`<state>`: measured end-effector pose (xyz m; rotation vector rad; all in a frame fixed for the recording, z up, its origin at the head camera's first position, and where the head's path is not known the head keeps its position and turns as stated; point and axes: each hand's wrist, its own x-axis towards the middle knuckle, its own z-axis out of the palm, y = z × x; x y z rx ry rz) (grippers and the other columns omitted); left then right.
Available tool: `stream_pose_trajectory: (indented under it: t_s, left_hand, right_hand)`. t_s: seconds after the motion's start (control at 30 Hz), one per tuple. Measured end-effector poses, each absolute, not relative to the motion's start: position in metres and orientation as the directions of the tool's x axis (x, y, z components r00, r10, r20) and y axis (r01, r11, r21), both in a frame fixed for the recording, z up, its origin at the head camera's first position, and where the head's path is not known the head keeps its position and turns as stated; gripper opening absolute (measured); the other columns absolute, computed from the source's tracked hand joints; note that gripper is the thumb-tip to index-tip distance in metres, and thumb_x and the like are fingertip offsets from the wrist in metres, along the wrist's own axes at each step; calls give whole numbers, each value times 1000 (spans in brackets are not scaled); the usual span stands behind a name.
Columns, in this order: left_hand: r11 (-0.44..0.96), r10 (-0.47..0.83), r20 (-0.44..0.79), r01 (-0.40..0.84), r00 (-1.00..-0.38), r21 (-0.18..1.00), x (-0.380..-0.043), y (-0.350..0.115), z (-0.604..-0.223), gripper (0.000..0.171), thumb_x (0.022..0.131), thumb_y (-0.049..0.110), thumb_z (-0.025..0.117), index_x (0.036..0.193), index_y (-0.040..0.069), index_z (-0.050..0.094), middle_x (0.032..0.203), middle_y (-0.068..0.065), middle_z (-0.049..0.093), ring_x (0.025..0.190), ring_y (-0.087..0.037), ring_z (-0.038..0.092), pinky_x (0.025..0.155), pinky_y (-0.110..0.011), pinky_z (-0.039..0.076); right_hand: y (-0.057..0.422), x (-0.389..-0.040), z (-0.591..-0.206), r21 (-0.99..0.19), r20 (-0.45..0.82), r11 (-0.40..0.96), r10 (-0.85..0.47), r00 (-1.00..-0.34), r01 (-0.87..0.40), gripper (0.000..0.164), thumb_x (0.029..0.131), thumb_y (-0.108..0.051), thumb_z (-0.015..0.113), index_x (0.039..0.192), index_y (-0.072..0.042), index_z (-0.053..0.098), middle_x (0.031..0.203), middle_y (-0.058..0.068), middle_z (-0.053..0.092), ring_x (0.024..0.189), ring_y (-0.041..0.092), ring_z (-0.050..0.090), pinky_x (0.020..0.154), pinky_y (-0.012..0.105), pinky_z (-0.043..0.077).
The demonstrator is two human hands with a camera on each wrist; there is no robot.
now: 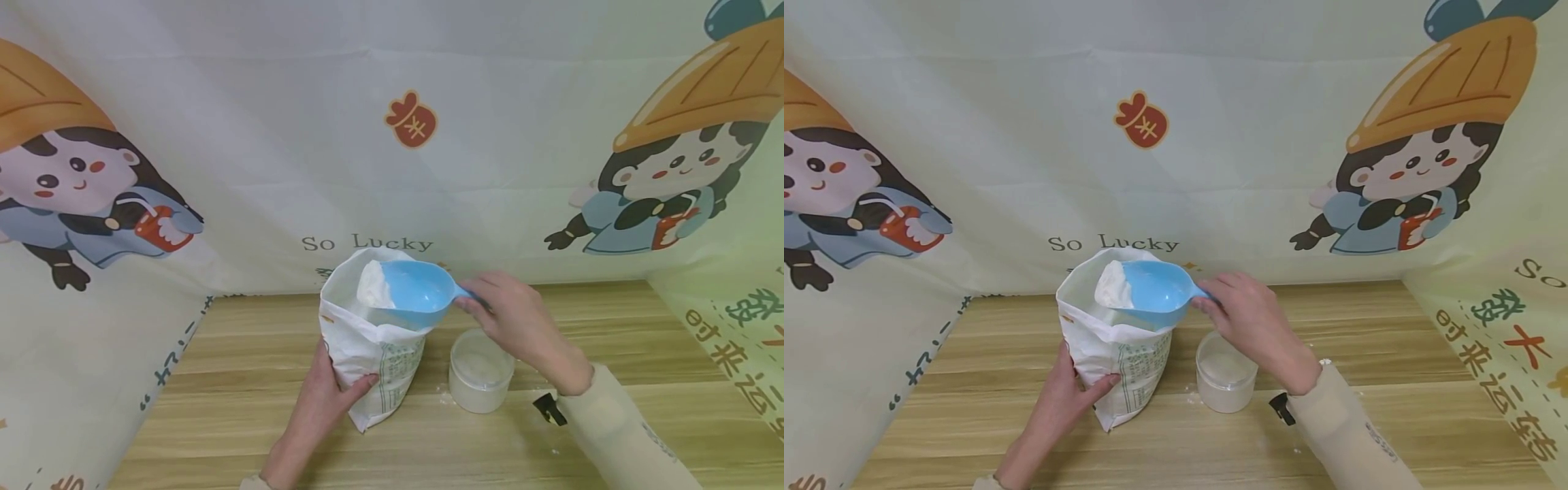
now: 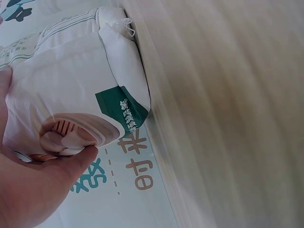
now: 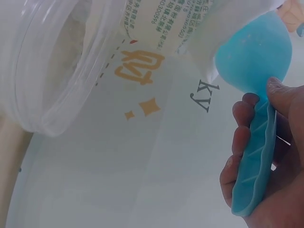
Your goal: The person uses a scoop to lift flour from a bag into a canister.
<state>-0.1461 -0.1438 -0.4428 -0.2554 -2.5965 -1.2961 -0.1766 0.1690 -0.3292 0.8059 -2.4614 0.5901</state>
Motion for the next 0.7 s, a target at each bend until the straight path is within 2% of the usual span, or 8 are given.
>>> stream_pose_trajectory:
  t_s: [0.37,0.7]
  left_hand:
    - [589,53,268,247,-962,769,-147,-144,-442,93,83,31,89,150,3,32,122,-20,62,113,-37,62,99,-58,50]
    - [609,61,293,268,-954,746,-147,-144,-444,92,84,32,88,151,3,31,122,-20,61,113,-37,62,98,-57,50]
  right_hand:
    - [185,-167,-328,-253,579,744,-396,-713,-619,22,97,-19,74,115,-7,75,106,6,75,99,28,68,84,48,57]
    - [198,-161,-328,-226,614,749,-387,-687,-623,19,92,-13,78,110,-7,76,98,5,74,89,24,66,74,43,55]
